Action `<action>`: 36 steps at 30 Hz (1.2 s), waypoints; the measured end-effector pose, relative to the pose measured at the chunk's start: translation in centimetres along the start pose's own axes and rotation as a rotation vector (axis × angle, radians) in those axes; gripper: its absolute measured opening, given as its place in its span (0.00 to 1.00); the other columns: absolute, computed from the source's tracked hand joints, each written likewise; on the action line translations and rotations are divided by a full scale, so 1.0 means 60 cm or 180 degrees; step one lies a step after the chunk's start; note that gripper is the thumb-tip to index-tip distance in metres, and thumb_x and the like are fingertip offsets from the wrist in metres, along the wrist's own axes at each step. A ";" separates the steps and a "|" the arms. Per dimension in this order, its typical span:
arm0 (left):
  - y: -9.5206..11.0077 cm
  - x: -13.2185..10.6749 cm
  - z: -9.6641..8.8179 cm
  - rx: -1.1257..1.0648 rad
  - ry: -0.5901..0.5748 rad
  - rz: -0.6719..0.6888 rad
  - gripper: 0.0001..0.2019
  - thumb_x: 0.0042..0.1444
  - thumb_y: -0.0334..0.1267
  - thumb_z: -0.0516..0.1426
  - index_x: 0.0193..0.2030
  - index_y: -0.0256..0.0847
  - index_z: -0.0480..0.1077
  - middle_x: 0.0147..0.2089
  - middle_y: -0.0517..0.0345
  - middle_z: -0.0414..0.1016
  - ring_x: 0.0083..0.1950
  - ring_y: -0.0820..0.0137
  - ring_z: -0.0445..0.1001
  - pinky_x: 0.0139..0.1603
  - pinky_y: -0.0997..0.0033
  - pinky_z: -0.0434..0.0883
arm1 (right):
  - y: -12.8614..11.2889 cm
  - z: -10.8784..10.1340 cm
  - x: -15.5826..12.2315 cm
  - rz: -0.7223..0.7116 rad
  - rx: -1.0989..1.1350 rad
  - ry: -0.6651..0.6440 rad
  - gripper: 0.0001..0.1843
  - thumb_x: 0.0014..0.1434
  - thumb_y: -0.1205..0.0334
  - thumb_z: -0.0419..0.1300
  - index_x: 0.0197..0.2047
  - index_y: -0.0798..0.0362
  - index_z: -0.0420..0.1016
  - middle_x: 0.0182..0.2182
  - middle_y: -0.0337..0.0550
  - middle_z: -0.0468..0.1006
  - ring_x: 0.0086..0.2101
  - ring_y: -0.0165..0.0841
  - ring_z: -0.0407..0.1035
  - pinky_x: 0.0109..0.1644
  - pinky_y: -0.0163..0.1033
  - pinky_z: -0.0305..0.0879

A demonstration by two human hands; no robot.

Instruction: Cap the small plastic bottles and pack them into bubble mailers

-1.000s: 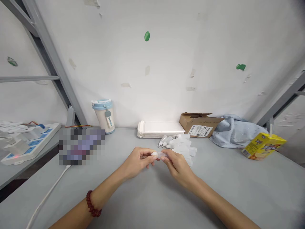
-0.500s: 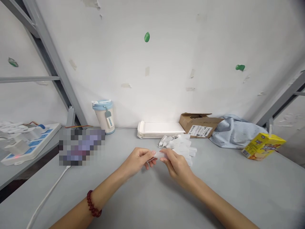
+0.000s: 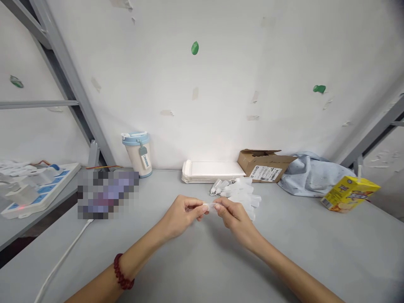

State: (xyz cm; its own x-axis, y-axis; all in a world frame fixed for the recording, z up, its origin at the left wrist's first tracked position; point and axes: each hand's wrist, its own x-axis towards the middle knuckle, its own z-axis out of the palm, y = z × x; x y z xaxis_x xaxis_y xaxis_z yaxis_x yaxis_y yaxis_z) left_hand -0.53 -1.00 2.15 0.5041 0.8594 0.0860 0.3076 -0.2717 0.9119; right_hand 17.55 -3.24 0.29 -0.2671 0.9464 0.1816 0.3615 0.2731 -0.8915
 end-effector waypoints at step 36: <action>-0.012 0.006 0.011 -0.1308 -0.0006 -0.0706 0.19 0.49 0.48 0.55 0.16 0.37 0.62 0.19 0.61 0.60 0.25 0.73 0.62 0.25 0.75 0.59 | -0.007 -0.002 0.001 0.0145 0.0041 -0.0013 0.21 0.61 0.47 0.45 0.23 0.53 0.57 0.17 0.31 0.50 0.19 0.24 0.46 0.22 0.32 0.46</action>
State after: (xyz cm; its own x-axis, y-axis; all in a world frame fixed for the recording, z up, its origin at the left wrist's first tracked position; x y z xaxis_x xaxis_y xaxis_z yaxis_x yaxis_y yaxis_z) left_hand -0.03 -0.77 1.26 0.4640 0.8764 -0.1293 0.0631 0.1129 0.9916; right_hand 17.48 -3.30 0.74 -0.2543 0.9571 0.1391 0.3619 0.2276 -0.9040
